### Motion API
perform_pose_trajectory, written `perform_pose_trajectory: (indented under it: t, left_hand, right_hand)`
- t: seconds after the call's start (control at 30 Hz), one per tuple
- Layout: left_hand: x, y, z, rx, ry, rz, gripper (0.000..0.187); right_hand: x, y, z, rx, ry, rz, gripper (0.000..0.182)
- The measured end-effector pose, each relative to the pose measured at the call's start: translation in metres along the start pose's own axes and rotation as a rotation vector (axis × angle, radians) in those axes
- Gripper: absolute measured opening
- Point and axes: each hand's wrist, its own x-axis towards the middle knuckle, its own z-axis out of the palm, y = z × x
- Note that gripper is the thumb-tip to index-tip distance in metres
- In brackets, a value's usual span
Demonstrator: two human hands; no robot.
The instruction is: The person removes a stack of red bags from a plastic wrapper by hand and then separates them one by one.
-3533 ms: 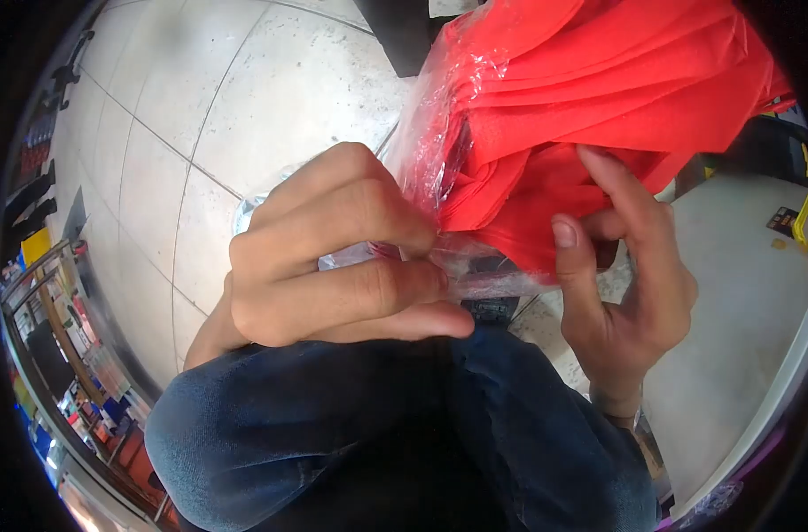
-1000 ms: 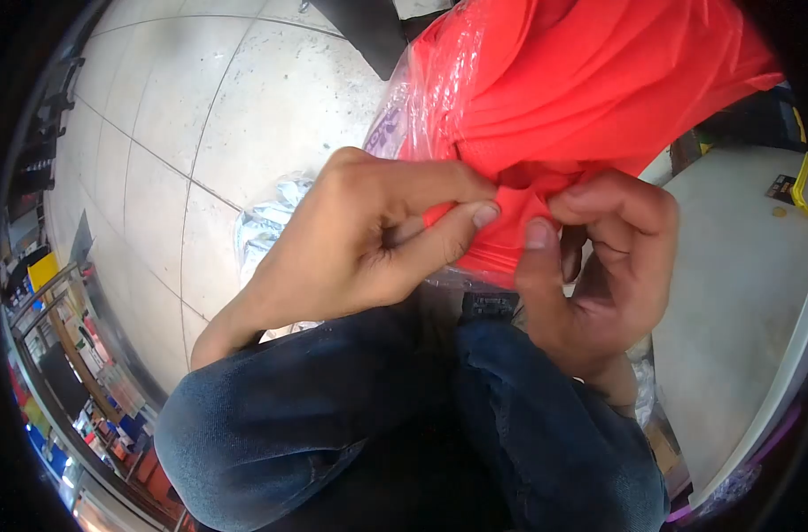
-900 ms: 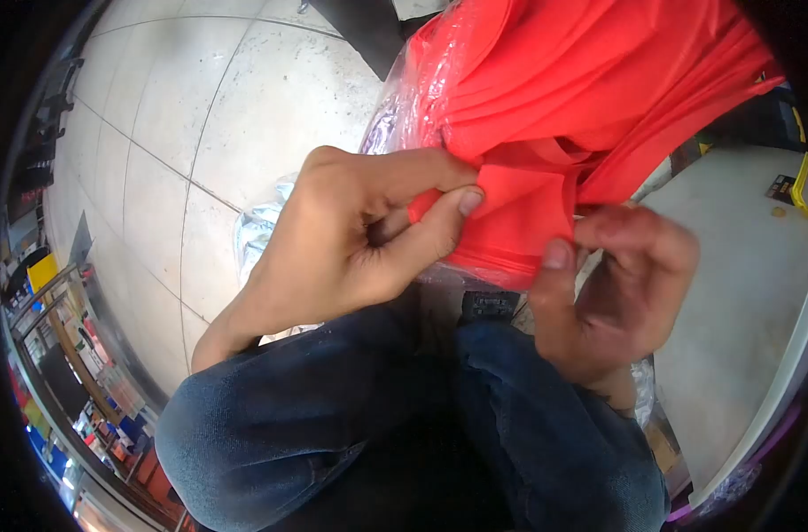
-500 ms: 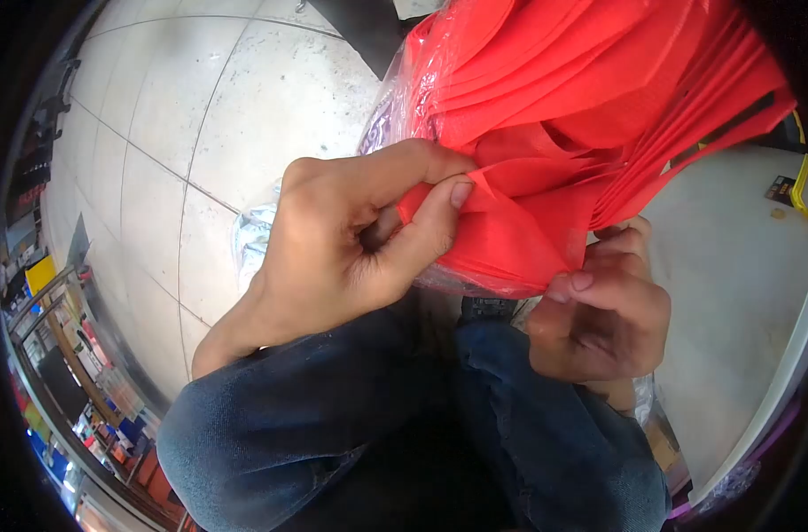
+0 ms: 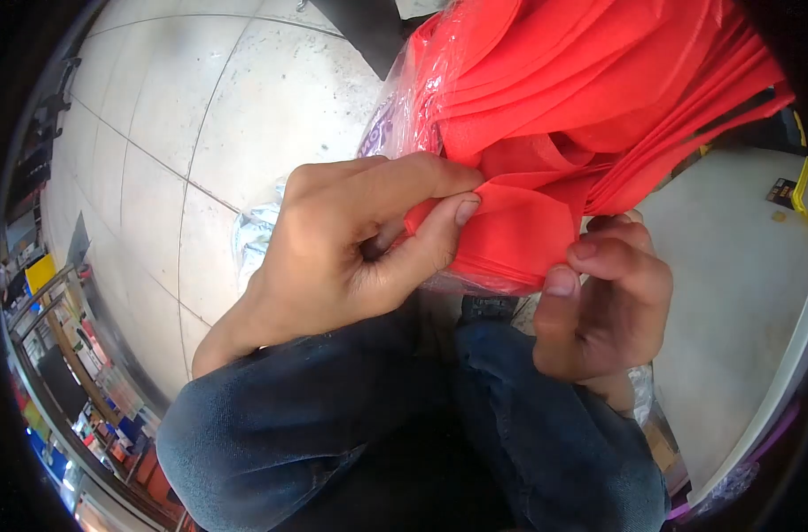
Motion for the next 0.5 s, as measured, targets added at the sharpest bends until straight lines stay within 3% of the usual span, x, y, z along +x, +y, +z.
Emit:
perform_pose_trajectory:
  t: [0.27,0.37,0.43,0.5]
  left_hand:
    - [0.001,0.004,-0.001,0.013,0.01,-0.075,0.011]
    - [0.003,0.006,-0.006,0.049,-0.022,-0.124,0.012]
    - [0.003,0.005,-0.007,0.079,-0.039,-0.142,0.013]
    - [0.004,0.002,-0.008,0.098,-0.038,-0.115,0.014]
  right_hand:
    - [0.012,-0.005,-0.002,0.074,-0.214,0.033,0.049]
    - [0.007,-0.004,0.004,0.017,-0.156,0.023,0.056]
    - [0.006,-0.007,0.011,0.092,0.085,0.101,0.043]
    - [0.005,-0.004,0.007,0.033,0.047,0.071,0.039]
